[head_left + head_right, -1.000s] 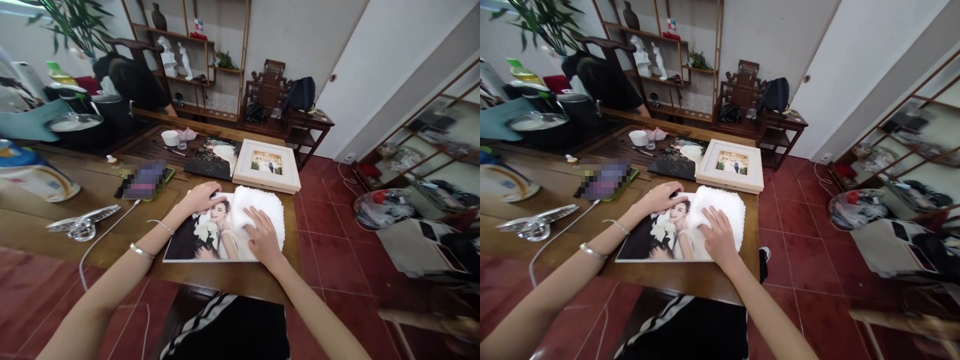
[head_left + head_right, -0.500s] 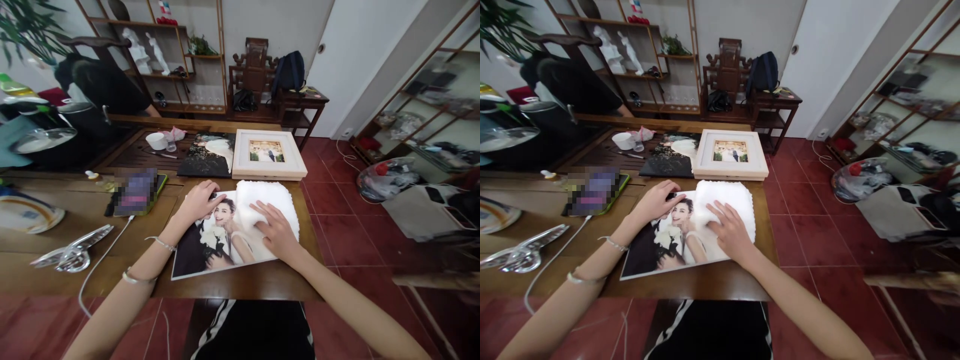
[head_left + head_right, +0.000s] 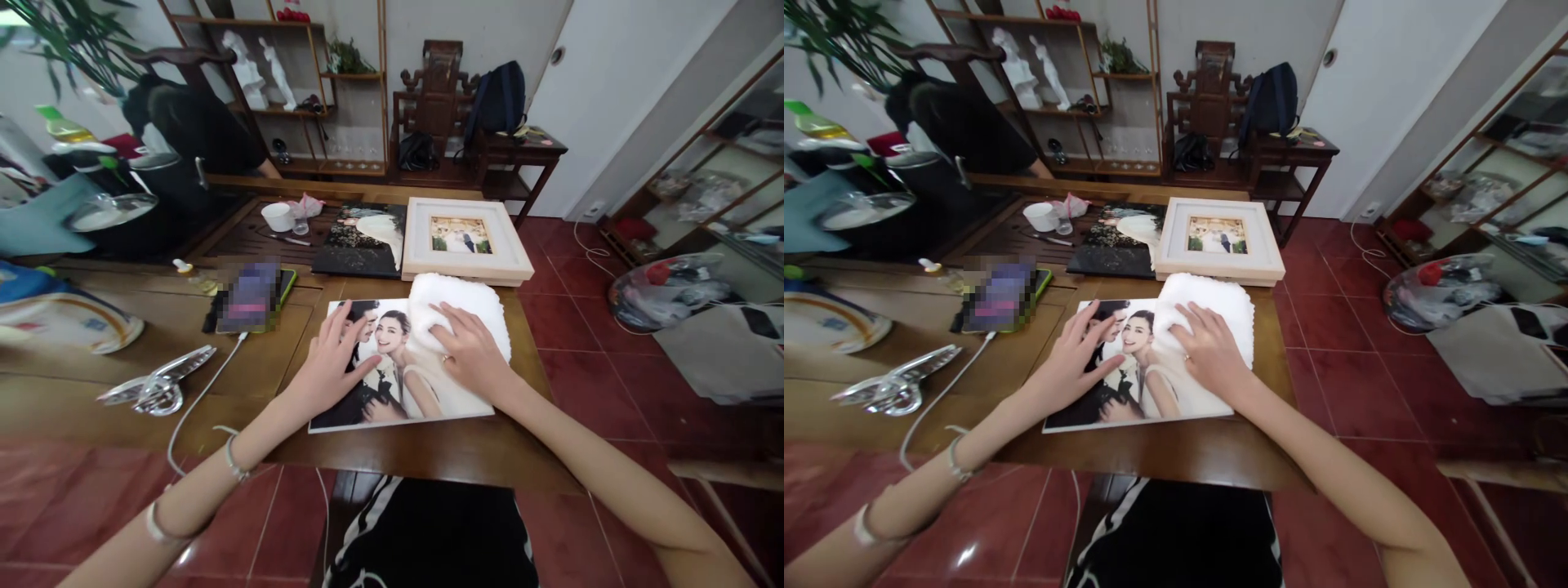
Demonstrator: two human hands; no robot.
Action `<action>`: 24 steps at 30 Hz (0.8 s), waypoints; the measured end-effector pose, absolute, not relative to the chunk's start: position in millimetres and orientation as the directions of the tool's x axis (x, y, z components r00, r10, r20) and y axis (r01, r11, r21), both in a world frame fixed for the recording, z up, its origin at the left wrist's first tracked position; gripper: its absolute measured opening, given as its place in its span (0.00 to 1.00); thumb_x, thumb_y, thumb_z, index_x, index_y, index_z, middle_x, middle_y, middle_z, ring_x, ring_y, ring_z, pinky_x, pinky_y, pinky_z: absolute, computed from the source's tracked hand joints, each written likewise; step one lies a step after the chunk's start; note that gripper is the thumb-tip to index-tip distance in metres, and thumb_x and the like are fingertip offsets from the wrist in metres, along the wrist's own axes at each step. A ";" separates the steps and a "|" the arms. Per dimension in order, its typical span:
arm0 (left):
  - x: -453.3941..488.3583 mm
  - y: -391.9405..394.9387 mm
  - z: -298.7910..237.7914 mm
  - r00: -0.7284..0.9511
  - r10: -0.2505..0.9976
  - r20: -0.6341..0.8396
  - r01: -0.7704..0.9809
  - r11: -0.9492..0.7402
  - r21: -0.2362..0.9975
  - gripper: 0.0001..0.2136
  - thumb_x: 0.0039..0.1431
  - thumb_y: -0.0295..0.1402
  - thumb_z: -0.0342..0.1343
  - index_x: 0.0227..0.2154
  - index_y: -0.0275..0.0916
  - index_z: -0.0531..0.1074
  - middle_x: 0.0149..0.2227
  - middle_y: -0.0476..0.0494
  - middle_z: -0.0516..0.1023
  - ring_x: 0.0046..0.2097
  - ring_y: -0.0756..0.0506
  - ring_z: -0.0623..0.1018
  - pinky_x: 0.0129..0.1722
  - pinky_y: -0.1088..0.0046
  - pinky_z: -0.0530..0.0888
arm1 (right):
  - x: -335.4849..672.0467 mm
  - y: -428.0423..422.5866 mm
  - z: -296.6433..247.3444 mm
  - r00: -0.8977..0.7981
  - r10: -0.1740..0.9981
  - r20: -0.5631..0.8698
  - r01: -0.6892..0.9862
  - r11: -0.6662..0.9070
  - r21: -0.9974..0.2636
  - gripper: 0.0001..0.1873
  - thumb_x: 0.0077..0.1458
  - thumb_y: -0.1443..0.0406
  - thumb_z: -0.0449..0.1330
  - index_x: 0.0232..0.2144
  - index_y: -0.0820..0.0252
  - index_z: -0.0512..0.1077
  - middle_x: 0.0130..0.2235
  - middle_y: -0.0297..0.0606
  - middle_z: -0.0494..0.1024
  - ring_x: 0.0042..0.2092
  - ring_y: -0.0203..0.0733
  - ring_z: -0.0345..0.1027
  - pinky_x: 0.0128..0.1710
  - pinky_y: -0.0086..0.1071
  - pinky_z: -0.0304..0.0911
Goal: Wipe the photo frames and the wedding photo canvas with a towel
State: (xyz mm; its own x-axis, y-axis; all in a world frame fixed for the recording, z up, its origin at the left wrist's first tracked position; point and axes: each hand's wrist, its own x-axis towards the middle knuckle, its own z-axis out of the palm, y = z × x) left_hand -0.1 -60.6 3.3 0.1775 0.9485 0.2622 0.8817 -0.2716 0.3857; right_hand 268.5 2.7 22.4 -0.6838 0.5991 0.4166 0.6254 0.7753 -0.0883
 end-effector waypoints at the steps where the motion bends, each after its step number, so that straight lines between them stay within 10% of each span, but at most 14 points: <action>1: 1.2 -54.8 6.5 0.207 0.948 0.243 0.881 -0.288 0.375 0.28 0.66 0.50 0.49 0.64 0.45 0.58 0.70 0.31 0.48 0.69 0.28 0.51 0.59 0.39 0.63 | 266.9 4.0 22.6 -0.680 0.604 0.416 0.633 0.770 -0.083 0.27 0.42 0.80 0.54 0.45 0.61 0.74 0.62 0.52 0.69 0.64 0.60 0.59 0.59 0.55 0.61; 17: -12.1 -20.6 10.0 0.384 0.893 0.236 0.790 -0.450 0.417 0.26 0.66 0.47 0.50 0.63 0.43 0.60 0.68 0.34 0.57 0.70 0.34 0.54 0.65 0.45 0.57 | 273.0 -5.2 25.3 -0.608 0.617 0.500 0.681 0.729 -0.070 0.23 0.42 0.80 0.53 0.40 0.61 0.72 0.62 0.54 0.69 0.63 0.60 0.61 0.54 0.52 0.65; 24: -11.8 -21.1 11.4 0.371 0.894 0.253 0.822 -0.443 0.358 0.25 0.66 0.45 0.52 0.62 0.39 0.63 0.67 0.31 0.60 0.68 0.33 0.58 0.63 0.45 0.62 | 272.5 -5.1 37.3 -0.700 0.383 0.603 0.473 0.881 -0.011 0.17 0.46 0.79 0.51 0.34 0.58 0.71 0.60 0.51 0.71 0.62 0.54 0.64 0.50 0.48 0.69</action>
